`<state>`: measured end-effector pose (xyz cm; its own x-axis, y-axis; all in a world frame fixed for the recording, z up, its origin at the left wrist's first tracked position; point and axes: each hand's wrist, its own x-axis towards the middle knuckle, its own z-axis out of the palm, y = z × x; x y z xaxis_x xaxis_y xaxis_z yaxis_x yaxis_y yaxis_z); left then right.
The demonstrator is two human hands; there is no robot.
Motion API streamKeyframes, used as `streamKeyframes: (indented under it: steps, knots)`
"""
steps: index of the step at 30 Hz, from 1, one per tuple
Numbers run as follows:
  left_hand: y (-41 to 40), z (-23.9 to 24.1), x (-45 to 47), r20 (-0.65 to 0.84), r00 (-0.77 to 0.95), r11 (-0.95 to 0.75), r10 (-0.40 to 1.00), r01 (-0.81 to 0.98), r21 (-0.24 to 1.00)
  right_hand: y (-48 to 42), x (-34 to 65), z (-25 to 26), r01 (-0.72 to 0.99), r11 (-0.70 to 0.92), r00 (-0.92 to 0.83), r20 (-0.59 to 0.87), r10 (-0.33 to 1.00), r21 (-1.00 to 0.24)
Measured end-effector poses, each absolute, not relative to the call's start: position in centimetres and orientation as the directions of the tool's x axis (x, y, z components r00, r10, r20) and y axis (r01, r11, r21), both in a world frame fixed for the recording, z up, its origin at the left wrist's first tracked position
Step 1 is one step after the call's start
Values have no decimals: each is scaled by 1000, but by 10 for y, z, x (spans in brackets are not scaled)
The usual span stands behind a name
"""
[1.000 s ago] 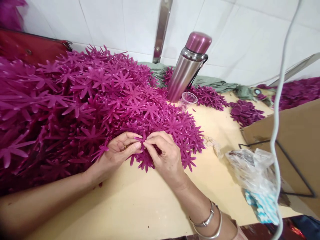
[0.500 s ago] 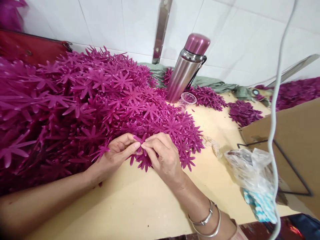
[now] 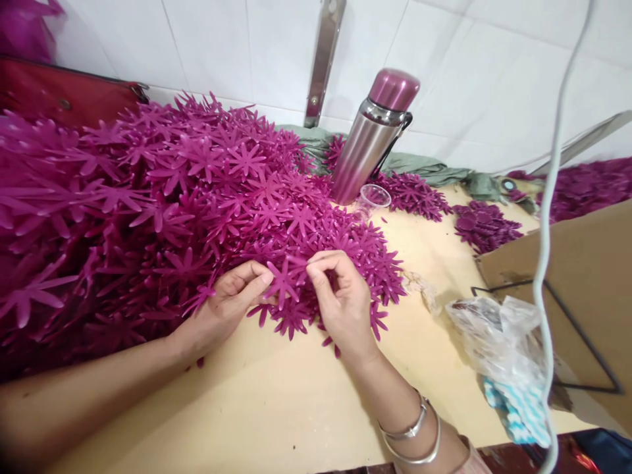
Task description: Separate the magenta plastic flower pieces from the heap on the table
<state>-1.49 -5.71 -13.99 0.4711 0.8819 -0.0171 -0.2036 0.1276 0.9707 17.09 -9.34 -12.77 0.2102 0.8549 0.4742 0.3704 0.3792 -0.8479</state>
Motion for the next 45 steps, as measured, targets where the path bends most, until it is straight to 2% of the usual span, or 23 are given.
streamKeyframes:
  steps: [2,4,9,14,21,23,25,27,29,31,33,36,41,45]
  knots:
    - [-57,-142,-13,-26,453,157,891,-253,955,-90,174,-131,234,310,325,374,869,-922]
    - [-57,-142,-10,-40,420,173,906,-283,943,-87,177,-133,82,274,367,284,886,-958]
    - [-57,-140,-8,-72,386,205,920,-315,927,-81,181,-130,-298,202,351,90,932,-933]
    - [-57,-139,-10,-58,414,209,908,-329,921,-79,187,-123,-444,94,331,-65,941,-891]
    - [-59,-139,-11,-73,423,219,903,-308,926,-77,188,-134,-254,181,368,78,927,-950]
    - [-58,-140,-10,-63,427,220,902,-331,918,-79,188,-135,-137,198,384,133,914,-971]
    - [-58,-141,-9,-58,428,224,902,-347,911,-82,187,-132,68,248,402,254,880,-966]
    - [-57,-142,-8,-59,425,225,903,-351,909,-87,186,-126,361,317,381,449,808,-877]
    - [-57,-142,-8,-68,422,234,904,-355,905,-91,184,-119,625,354,280,623,730,-696]
    - [-57,-142,-8,-81,421,250,903,-364,897,-94,181,-115,768,371,140,703,697,-522]
    - [-57,-142,-8,-91,427,269,900,-378,886,-94,178,-115,809,419,3,714,700,-413]
    - [-57,-143,-7,-92,449,294,889,-404,866,-93,172,-120,790,495,-125,695,708,-362]
    - [-56,-145,-7,-84,479,314,874,-424,849,-92,169,-124,759,509,-114,687,718,-406]
    - [-56,-146,-6,-90,448,290,889,-401,869,-95,169,-124,706,502,-76,650,756,-500]
